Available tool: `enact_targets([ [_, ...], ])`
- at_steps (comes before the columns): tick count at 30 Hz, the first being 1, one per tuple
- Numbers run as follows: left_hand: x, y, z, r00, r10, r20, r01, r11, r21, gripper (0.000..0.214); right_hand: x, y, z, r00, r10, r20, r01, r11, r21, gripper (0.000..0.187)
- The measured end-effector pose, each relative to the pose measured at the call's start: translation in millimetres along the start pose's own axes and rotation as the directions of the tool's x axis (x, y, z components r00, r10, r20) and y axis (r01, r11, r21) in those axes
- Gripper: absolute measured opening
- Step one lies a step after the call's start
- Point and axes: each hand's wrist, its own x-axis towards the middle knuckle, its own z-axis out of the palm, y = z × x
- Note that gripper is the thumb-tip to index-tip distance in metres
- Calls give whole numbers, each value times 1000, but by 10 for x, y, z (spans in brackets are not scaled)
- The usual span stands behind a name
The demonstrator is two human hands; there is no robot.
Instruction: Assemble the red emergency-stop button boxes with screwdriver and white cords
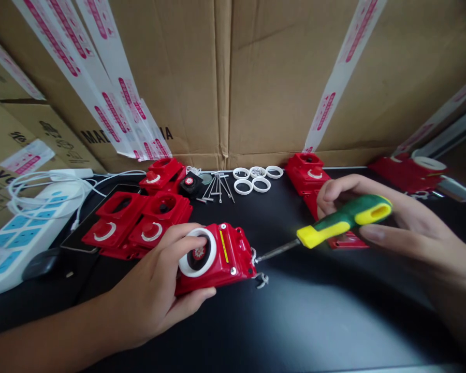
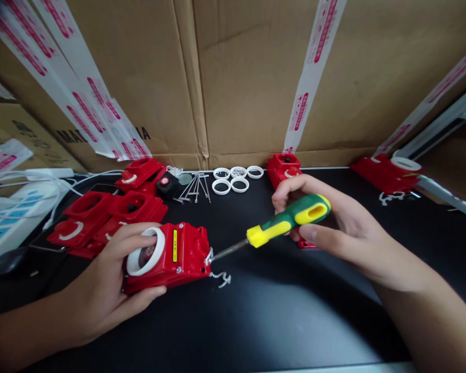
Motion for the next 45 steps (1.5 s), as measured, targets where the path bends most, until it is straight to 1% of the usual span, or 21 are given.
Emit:
enact_targets([
  [2, -9, 4, 1, 1000, 2, -2, -2, 1000, 3, 57, -15, 25, -4, 999, 16, 41, -19, 998, 60, 46],
  [3, -10, 5, 0, 1000, 5, 1, -5, 1000, 4, 57, -16, 38, 3, 999, 27, 40, -30, 997, 77, 44],
  [4, -10, 6, -3, 1000, 5, 6, -5, 1000, 4, 58, -12, 50, 16, 999, 30, 19, -31, 997, 75, 40],
  [7, 1, 14, -16, 1000, -6, 10, 6, 1000, 2, 56, 23, 71, 69, 994, 3, -105, -1, 1000, 23, 32],
  [9, 12, 22, -24, 1000, -9, 3, 9, 1000, -4, 56, 56, 84, 101, 986, -22, -167, 30, 998, 47, 30],
  [13, 41, 28, -31, 1000, -10, 6, 11, 1000, -16, 59, 104, 120, 140, 970, -39, -239, 66, 992, 104, 26],
  [16, 69, 33, -31, 999, 15, 33, -17, 999, 51, 58, 118, 132, 160, 965, -27, -262, 65, 988, 138, 26],
  [20, 98, 55, -19, 992, 69, 102, -88, 977, 194, 46, 138, 91, 210, 960, 58, -275, 1, 977, 212, 31],
  [22, 108, 67, -16, 991, 89, 103, -109, 973, 205, 44, 148, 66, 251, 965, 79, -251, -14, 968, 250, 32],
  [26, 135, 82, -47, 990, 130, 61, -137, 980, 141, 43, 145, 67, 367, 983, 87, -164, -35, 953, 301, 29],
  [30, 146, 90, -100, 984, 176, -14, -175, 981, 81, 37, 107, 113, 501, 995, 95, -44, -79, 957, 280, 24],
  [32, 142, 97, -112, 979, 201, -27, -199, 979, 39, 36, 80, 124, 555, 995, 97, 11, -97, 961, 257, 23],
  [35, 143, 110, -106, 980, 193, -50, -194, 981, -12, 31, 45, 115, 601, 992, 103, 67, -116, 965, 236, 22],
  [37, 157, 117, -96, 982, 171, -79, -173, 985, -24, 29, 32, 105, 609, 992, 97, 83, -114, 965, 237, 21],
  [40, 185, 118, -89, 981, 160, -108, -165, 986, -38, 24, 30, 94, 601, 994, 84, 74, -99, 966, 238, 19],
  [45, 210, 121, -107, 979, 172, -111, -180, 982, -66, 16, 40, 85, 588, 994, 90, 64, -101, 973, 207, 20],
])
